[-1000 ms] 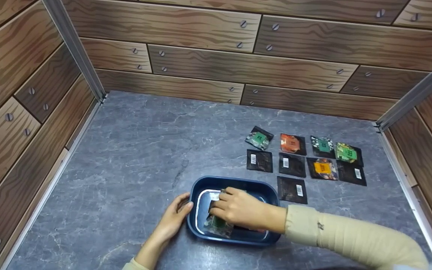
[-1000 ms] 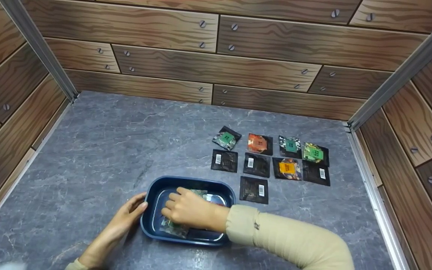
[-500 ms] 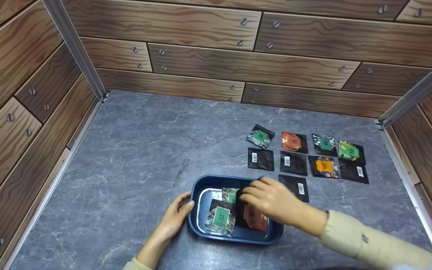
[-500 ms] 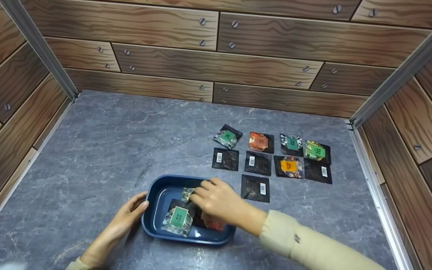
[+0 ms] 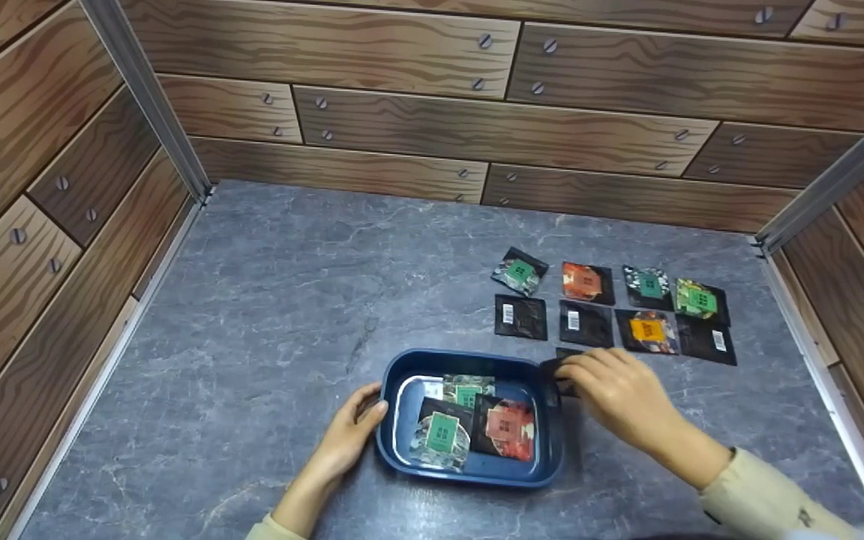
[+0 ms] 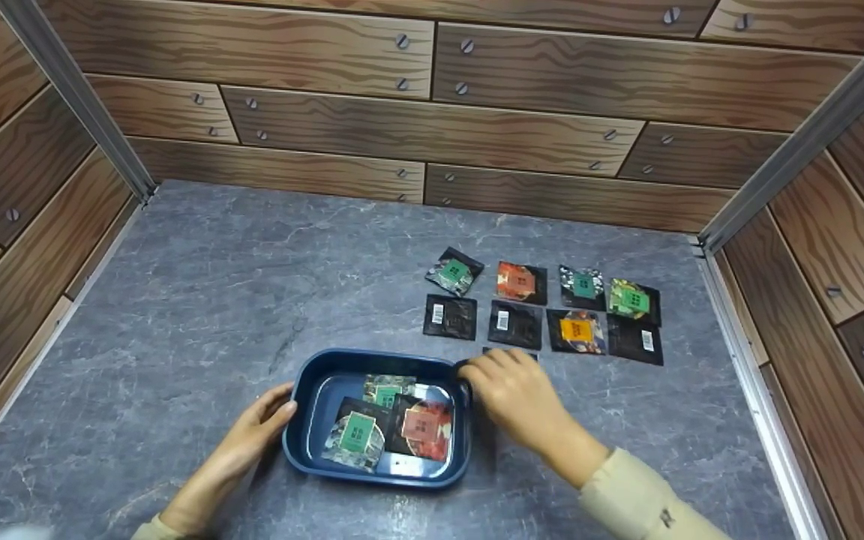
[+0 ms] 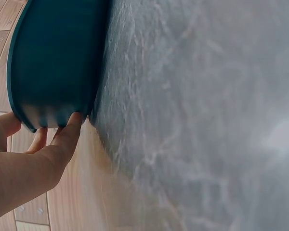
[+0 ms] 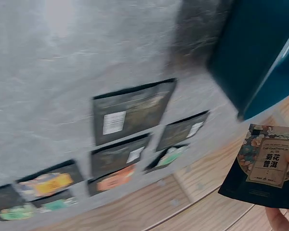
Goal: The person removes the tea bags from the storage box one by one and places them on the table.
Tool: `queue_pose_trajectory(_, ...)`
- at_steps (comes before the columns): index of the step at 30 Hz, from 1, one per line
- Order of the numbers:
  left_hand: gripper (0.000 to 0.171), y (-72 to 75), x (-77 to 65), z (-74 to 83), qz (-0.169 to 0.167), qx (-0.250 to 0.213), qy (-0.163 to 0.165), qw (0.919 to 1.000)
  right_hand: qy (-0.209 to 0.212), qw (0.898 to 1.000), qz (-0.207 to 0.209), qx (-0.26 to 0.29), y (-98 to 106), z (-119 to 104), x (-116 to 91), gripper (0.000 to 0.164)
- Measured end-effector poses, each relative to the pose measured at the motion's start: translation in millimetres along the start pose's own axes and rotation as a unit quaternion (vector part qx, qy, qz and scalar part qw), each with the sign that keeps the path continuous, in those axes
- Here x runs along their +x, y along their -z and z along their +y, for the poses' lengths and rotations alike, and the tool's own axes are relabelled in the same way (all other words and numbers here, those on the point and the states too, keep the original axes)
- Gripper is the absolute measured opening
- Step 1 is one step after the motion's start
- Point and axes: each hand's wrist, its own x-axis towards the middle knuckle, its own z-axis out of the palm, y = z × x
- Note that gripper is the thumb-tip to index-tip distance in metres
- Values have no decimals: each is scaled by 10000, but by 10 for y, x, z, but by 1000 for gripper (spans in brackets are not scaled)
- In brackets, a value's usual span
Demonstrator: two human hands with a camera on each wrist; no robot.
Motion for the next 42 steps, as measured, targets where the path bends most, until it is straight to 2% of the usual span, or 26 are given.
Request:
queue_pose_trajectory(8, 49, 11, -3, 0, 80, 40, 50, 9999, -831, 9958, 63, -375, 109, 342, -380, 21)
queue_pose_trajectory(13, 49, 15, -4, -12, 86, 57, 20, 9999, -1312, 9900, -211, -485, 147, 510, -643, 13)
queue_pose_trajectory(16, 49, 16, -4, -14, 74, 55, 17, 10000, -1496, 9862, -376, -604, 133, 591, -783, 11)
queue_pose_trajectory(20, 50, 14, -4, -10, 85, 85, 60, 9999, -1513, 9852, -317, -745, 68, 677, -944, 16)
queue_pose_trajectory(24, 50, 10, 2, -11, 34, 80, 30, 10000, -1622, 9832, -278, -790, -1, 716, -1081, 21)
queue_pose_trajectory(31, 50, 12, 17, -12, -22, 148, -48, 9999, -1936, 9776, -486, -665, -106, 687, -1265, 25)
queue_pose_trajectory(42, 50, 11, 18, -2, -12, 140, -28, 9999, -2142, 9714, -902, -478, -152, 658, -1379, 32)
